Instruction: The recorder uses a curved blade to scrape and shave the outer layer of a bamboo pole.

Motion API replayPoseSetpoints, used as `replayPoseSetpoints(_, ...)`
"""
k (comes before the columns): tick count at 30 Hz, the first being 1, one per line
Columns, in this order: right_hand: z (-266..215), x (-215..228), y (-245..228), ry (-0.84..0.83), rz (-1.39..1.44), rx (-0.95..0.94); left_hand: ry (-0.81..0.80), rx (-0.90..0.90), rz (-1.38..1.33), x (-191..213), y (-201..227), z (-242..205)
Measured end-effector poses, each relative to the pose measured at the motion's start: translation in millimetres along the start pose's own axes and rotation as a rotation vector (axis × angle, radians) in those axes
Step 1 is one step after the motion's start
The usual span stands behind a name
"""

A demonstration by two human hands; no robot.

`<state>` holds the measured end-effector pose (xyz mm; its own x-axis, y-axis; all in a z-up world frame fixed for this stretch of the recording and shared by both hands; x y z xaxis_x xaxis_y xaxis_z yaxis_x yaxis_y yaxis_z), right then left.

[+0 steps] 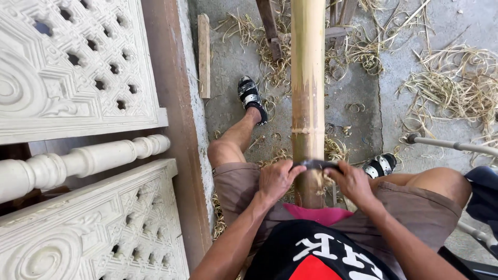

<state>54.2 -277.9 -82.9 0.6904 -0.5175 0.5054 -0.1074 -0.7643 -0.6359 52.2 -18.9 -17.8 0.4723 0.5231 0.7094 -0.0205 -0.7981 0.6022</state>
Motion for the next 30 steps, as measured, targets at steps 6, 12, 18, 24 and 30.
replayPoseSetpoints(6,51,46,-29,0.035,-0.01,0.078,0.025,-0.016,-0.045,30,-16,52)
replayPoseSetpoints(12,195,150,-58,0.188,-0.073,0.148,0.281,-0.109,0.082,80,-52,199)
replayPoseSetpoints(18,252,181,-60,0.288,-0.053,0.13,0.259,-0.003,0.08,110,-61,270)
replayPoseSetpoints(24,207,151,-55,0.333,-0.096,0.079,0.307,-0.069,0.192,79,-59,231)
replayPoseSetpoints(30,145,106,-46,0.282,-0.047,-0.001,0.279,-0.109,0.124,54,-34,158)
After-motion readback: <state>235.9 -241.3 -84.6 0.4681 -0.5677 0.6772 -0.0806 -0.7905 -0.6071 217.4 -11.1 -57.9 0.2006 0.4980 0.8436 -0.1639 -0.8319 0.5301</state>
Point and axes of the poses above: each hand's wrist, its own z-axis towards the middle knuckle, its own x-axis out of the back of the hand, y = z × x, the point moved 2 cm from there along z, towards the middle knuckle, and after that the axes turned 15 degrees about -y, right-handed, at the moved point
